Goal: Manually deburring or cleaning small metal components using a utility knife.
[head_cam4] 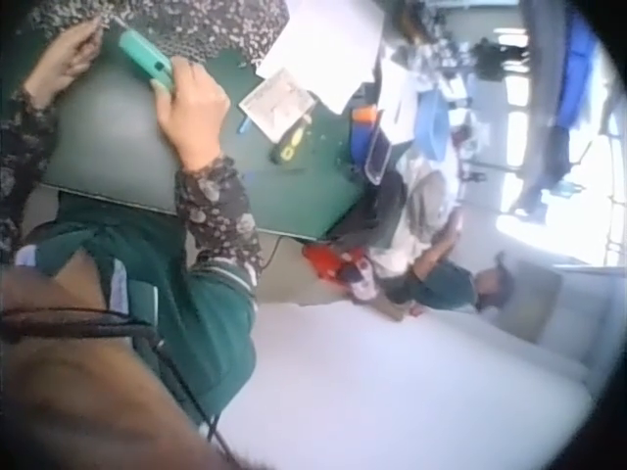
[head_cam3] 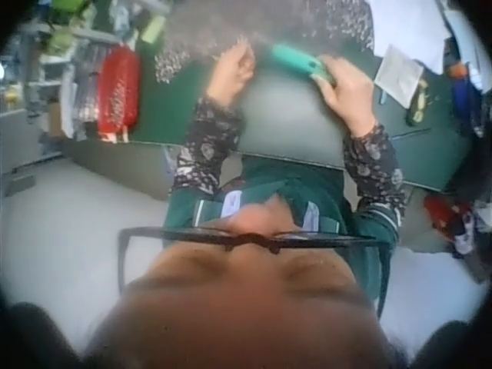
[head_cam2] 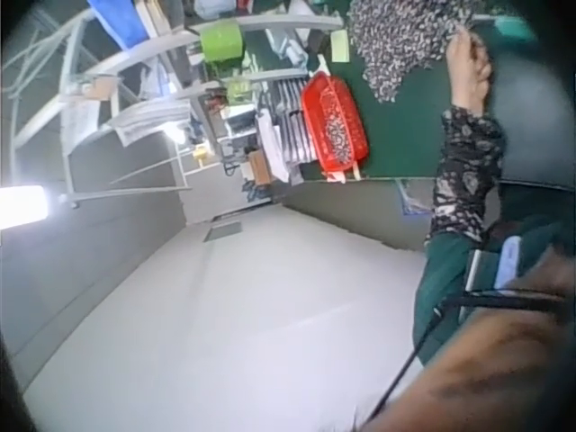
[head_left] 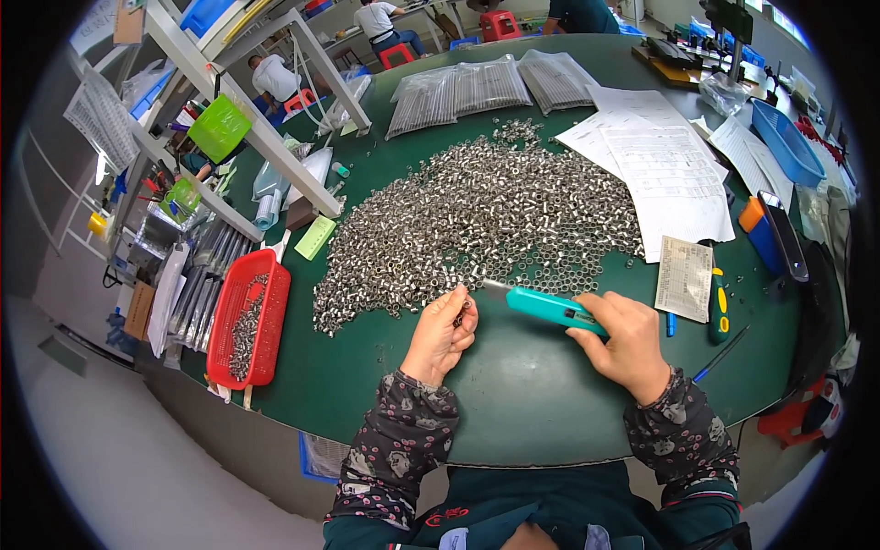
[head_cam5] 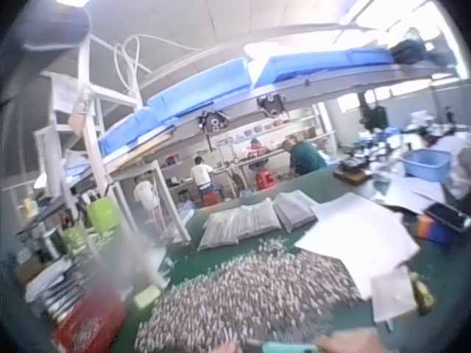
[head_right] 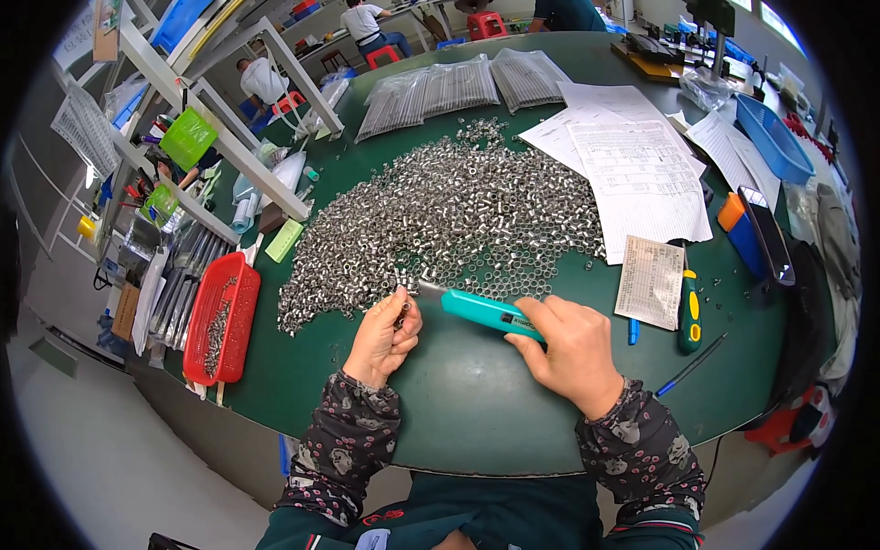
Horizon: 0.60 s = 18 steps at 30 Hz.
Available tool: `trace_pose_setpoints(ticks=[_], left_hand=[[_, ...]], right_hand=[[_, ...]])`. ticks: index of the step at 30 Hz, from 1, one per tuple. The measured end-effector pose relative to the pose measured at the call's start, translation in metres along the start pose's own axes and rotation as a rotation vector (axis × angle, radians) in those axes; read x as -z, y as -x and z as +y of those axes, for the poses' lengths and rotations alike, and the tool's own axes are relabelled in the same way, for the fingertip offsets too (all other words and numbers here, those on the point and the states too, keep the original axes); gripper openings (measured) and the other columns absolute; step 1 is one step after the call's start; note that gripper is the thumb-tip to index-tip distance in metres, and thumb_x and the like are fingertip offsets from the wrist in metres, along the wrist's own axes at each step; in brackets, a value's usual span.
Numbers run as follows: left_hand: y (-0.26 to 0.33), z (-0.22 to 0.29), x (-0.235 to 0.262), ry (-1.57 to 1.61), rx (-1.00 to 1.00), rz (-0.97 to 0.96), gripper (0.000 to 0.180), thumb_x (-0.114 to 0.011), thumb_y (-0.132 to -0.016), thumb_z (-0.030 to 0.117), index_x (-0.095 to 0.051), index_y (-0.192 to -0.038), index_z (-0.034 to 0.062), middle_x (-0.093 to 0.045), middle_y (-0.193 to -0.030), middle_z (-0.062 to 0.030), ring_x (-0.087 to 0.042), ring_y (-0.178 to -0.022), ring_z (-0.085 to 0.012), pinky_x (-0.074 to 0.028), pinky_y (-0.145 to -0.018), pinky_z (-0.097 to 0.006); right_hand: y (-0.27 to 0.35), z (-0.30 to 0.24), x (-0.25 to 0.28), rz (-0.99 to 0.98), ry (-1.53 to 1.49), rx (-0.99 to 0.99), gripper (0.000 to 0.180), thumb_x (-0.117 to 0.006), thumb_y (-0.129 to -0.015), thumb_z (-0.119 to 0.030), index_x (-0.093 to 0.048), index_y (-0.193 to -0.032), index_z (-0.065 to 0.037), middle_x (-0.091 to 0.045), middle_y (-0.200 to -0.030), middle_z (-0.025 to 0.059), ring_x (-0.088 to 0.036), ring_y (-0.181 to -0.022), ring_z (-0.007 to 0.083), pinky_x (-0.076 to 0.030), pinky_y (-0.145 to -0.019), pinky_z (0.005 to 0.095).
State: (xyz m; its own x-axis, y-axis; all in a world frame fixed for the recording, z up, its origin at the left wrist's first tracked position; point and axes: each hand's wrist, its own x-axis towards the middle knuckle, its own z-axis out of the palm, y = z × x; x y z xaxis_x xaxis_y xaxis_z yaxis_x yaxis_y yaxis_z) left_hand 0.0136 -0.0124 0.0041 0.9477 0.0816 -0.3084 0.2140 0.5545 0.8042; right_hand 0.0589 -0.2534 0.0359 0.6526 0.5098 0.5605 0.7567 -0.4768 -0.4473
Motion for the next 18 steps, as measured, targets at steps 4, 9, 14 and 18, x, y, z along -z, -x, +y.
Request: trace_pose_setpoints(ticks=[4,9,14,18], left_hand=[[0.000,0.003,0.007,0.130,-0.103,0.005,0.025,-0.042,-0.090,0.025,-0.049,-0.078,0.0047,-0.046,-0.062,-0.0038,-0.032,-0.043,-0.0047,-0.021,-0.033,-0.016],[-0.001,0.005,-0.007,0.133,-0.109,0.008,0.018,-0.042,-0.089,0.019,-0.047,-0.082,0.0041,-0.047,-0.068,-0.0045,-0.036,-0.049,-0.0061,-0.023,-0.035,-0.016],[-0.024,-0.010,-0.009,-0.915,-0.431,0.207,0.010,-0.055,-0.083,0.016,-0.055,-0.080,0.0062,-0.051,-0.058,0.0016,-0.046,-0.048,-0.0088,-0.036,-0.046,-0.025],[-0.020,-0.008,-0.032,-1.481,-0.441,0.354,0.010,-0.056,-0.079,0.016,-0.054,-0.083,0.0082,-0.059,-0.069,-0.0097,-0.058,-0.063,-0.0274,-0.042,-0.054,-0.038]], right_hand=[[0.001,0.002,-0.001,-0.093,0.061,0.036,0.027,-0.068,-0.063,-0.017,-0.058,-0.086,-0.008,-0.050,-0.063,0.0071,-0.053,-0.057,0.0249,-0.040,-0.049,0.0360],[0.000,0.006,0.002,0.162,-0.120,-0.111,0.026,-0.068,-0.065,-0.016,-0.059,-0.087,-0.006,-0.053,-0.063,0.0094,-0.054,-0.055,0.0267,-0.040,-0.047,0.0351],[0.001,0.003,0.000,0.176,-0.149,-0.112,0.027,-0.068,-0.066,-0.016,-0.059,-0.088,-0.005,-0.054,-0.065,0.0098,-0.054,-0.055,0.0274,-0.041,-0.048,0.0347],[0.000,0.002,0.000,0.161,-0.166,-0.097,0.028,-0.069,-0.065,-0.017,-0.059,-0.089,-0.005,-0.054,-0.066,0.0096,-0.054,-0.056,0.0274,-0.041,-0.049,0.0350]])
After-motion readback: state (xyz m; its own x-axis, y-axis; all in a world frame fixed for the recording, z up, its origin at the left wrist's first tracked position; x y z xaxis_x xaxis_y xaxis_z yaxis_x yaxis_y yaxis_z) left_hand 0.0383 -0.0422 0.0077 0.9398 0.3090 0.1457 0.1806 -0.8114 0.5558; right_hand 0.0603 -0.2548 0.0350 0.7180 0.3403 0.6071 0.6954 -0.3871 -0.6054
